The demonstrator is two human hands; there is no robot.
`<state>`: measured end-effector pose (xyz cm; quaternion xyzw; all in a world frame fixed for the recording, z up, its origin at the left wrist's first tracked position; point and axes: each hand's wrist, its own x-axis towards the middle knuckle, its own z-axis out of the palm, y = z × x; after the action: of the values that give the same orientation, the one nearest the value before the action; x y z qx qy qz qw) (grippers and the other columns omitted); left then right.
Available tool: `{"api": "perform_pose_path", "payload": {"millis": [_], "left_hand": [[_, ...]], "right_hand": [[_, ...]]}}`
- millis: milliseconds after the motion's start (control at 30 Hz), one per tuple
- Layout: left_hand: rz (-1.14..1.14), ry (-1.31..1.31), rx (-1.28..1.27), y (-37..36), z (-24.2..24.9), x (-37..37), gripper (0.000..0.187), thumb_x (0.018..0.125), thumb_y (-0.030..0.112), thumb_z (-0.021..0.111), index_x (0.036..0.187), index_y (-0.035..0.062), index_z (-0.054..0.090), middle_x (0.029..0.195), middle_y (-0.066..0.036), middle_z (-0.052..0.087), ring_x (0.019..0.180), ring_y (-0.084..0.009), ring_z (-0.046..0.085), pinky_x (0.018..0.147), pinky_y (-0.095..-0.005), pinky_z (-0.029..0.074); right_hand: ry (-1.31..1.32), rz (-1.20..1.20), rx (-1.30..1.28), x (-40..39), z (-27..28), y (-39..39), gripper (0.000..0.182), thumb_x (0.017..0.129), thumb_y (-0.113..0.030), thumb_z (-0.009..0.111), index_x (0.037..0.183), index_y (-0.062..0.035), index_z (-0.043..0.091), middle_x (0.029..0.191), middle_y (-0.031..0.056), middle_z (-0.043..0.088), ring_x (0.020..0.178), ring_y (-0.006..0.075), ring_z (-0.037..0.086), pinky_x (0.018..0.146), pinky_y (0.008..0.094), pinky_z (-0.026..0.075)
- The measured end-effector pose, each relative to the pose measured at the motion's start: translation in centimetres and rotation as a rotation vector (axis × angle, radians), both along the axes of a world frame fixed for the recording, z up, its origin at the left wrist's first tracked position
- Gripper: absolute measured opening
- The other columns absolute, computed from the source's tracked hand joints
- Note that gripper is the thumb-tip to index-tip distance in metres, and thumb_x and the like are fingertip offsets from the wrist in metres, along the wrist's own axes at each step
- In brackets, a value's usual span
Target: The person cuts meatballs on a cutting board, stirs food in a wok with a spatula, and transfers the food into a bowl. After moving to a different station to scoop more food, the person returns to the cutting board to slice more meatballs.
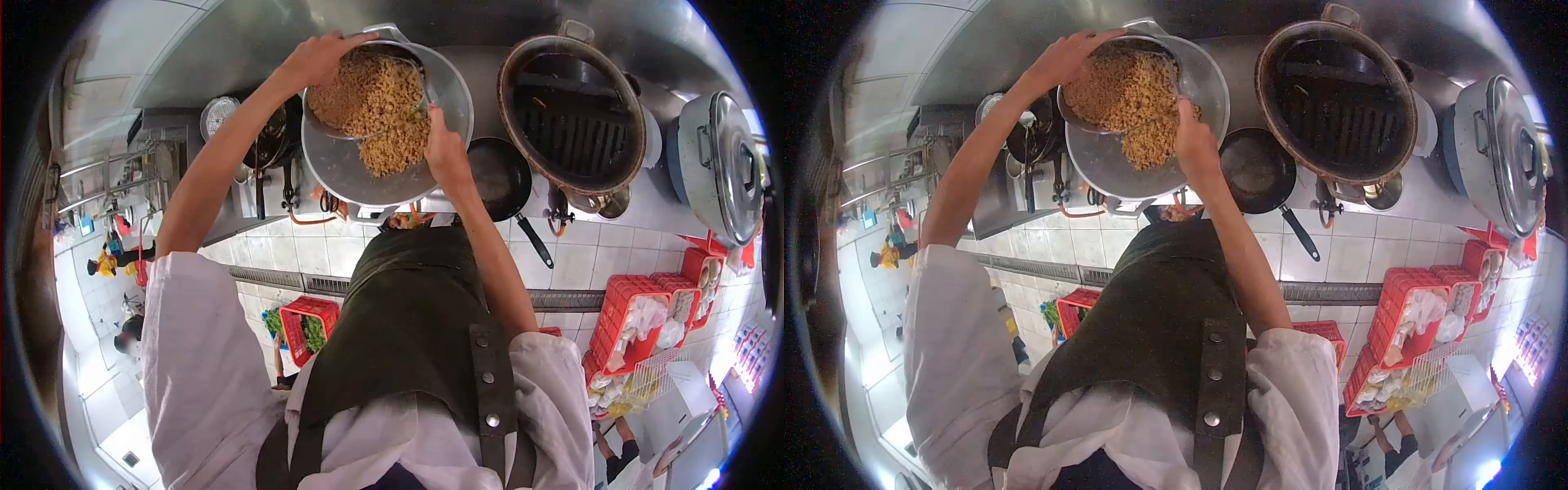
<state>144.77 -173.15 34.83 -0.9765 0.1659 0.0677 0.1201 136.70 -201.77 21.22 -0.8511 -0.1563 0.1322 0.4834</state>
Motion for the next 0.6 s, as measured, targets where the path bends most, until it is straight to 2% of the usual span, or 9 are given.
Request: {"api": "perform_pose_path", "payload": {"millis": [100,167,233,267,333,400,533,567,600], "left_hand": [[-0.106,-0.085,-0.040,0.3,-1.0,1.0,0.091,0.082,-0.004,0.059,0.152,0.0451,0.028,0.115,-0.016,0.063,0.091,-0.0392,0.069,0.080,-0.0487,0.059],[-0.083,-0.045,-0.009,0.0,-1.1,1.2,0.091,0.082,-0.004,0.060,0.152,0.0447,0.028,0.119,-0.016,0.062,0.092,-0.0394,0.069,0.080,-0.0486,0.059],[-0.062,-0.020,0.018,-0.4,-1.1,1.4,0.090,0.081,-0.003,0.059,0.152,0.0436,0.029,0.125,-0.016,0.060,0.095,-0.0400,0.068,0.082,-0.0487,0.059],[-0.051,-0.017,0.029,-0.5,-1.1,1.3,0.088,0.081,-0.003,0.058,0.152,0.0427,0.031,0.129,-0.016,0.059,0.098,-0.0406,0.067,0.083,-0.0489,0.059],[0.009,0.017,0.057,-0.8,-0.6,0.3,0.089,0.081,-0.003,0.058,0.152,0.0427,0.031,0.134,-0.016,0.057,0.100,-0.0415,0.067,0.083,-0.0493,0.059],[0.105,0.053,0.090,-1.2,0.5,0.0,0.093,0.080,-0.005,0.060,0.152,0.0444,0.028,0.136,-0.017,0.056,0.101,-0.0424,0.067,0.082,-0.0500,0.059],[0.146,-0.018,0.068,0.7,0.3,-0.5,0.100,0.078,-0.007,0.062,0.154,0.0456,0.021,0.137,-0.021,0.053,0.102,-0.0448,0.066,0.084,-0.0503,0.059],[0.149,-0.017,0.029,0.8,0.5,-0.3,0.101,0.078,-0.007,0.062,0.154,0.0458,0.020,0.137,-0.022,0.052,0.104,-0.0454,0.065,0.086,-0.0507,0.059],[0.149,-0.016,-0.010,0.9,0.8,0.0,0.103,0.078,-0.007,0.061,0.154,0.0460,0.018,0.138,-0.023,0.052,0.105,-0.0461,0.064,0.088,-0.0512,0.058]], "right_hand": [[-0.045,-0.054,0.276,-0.4,-3.0,0.7,0.041,0.095,-0.007,0.048,0.134,-0.0129,0.039,0.064,0.0142,0.051,0.057,0.0338,0.058,0.057,0.0472,0.048],[0.280,-0.037,0.319,0.1,-3.8,0.3,0.031,0.100,-0.014,0.045,0.130,-0.0124,0.036,0.079,0.0184,0.059,0.069,0.0395,0.063,0.067,0.0487,0.050],[0.684,-0.020,0.432,0.5,-4.5,0.3,0.027,0.103,-0.018,0.043,0.127,-0.0117,0.034,0.085,0.0173,0.061,0.071,0.0383,0.063,0.070,0.0476,0.051],[0.923,-0.009,0.525,0.7,-4.8,0.6,0.026,0.103,-0.019,0.044,0.126,-0.0111,0.034,0.082,0.0140,0.059,0.068,0.0341,0.061,0.068,0.0458,0.050],[1.102,0.001,0.618,-0.3,-5.1,1.4,0.024,0.104,-0.018,0.044,0.125,-0.0113,0.037,0.074,0.0069,0.051,0.057,0.0242,0.053,0.057,0.0398,0.045],[0.958,0.000,0.614,-2.6,-4.0,1.7,0.021,0.105,-0.014,0.042,0.126,-0.0129,0.041,0.061,-0.0009,0.038,0.043,0.0127,0.038,0.040,0.0316,0.035],[0.090,0.087,0.325,-3.8,1.1,-0.3,0.027,0.102,-0.013,0.048,0.128,-0.0112,0.042,0.067,0.0183,0.055,0.054,0.0389,0.055,0.052,0.0425,0.045],[0.123,0.118,0.209,-2.8,3.7,-0.4,0.032,0.100,-0.011,0.049,0.131,-0.0117,0.041,0.079,0.0276,0.060,0.072,0.0495,0.060,0.064,0.0508,0.048],[0.046,0.102,0.175,-1.9,4.8,0.1,0.031,0.099,-0.010,0.048,0.129,-0.0117,0.041,0.079,0.0279,0.061,0.075,0.0493,0.062,0.066,0.0531,0.048]]}}
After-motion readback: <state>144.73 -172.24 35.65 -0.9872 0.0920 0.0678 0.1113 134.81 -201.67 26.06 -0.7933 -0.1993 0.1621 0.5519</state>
